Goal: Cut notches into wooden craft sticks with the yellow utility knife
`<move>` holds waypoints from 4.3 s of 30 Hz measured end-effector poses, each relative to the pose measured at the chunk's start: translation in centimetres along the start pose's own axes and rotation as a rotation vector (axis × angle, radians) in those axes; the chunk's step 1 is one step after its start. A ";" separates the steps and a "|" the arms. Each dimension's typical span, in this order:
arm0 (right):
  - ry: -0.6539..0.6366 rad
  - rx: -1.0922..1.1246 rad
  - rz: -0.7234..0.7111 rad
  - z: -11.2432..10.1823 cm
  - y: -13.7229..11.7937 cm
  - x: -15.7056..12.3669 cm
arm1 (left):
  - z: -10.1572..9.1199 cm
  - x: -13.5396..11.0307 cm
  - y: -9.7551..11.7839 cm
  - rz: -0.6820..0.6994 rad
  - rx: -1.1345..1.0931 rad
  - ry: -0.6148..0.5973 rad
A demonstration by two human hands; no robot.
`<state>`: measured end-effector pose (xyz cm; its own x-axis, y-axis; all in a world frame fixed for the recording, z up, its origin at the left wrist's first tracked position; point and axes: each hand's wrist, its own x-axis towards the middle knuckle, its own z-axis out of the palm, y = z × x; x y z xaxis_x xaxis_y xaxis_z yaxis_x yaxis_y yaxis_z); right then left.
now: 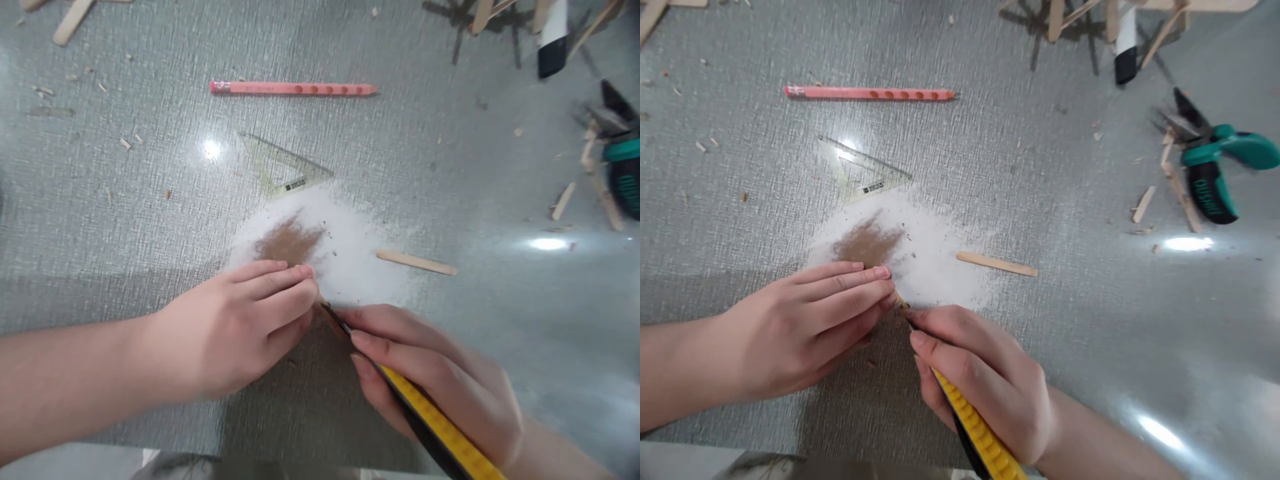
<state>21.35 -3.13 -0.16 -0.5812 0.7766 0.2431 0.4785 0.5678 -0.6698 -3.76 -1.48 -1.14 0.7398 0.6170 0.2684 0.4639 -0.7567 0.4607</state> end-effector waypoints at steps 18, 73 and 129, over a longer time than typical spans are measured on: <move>0.009 0.008 -0.014 0.0 -0.3 -0.4 | 0.0 -0.2 0.3 -0.002 0.036 -0.030; 0.041 -0.060 -0.006 0.2 -0.2 -0.4 | -0.2 -0.1 0.3 0.011 0.057 -0.040; 0.009 -0.046 -0.038 0.4 0.0 -0.3 | 0.0 -0.2 0.6 -0.023 0.059 -0.025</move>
<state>21.24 -3.52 -0.50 -0.5939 0.7563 0.2745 0.4860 0.6091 -0.6268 -3.64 -2.07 -0.95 0.7400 0.6295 0.2368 0.5086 -0.7541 0.4155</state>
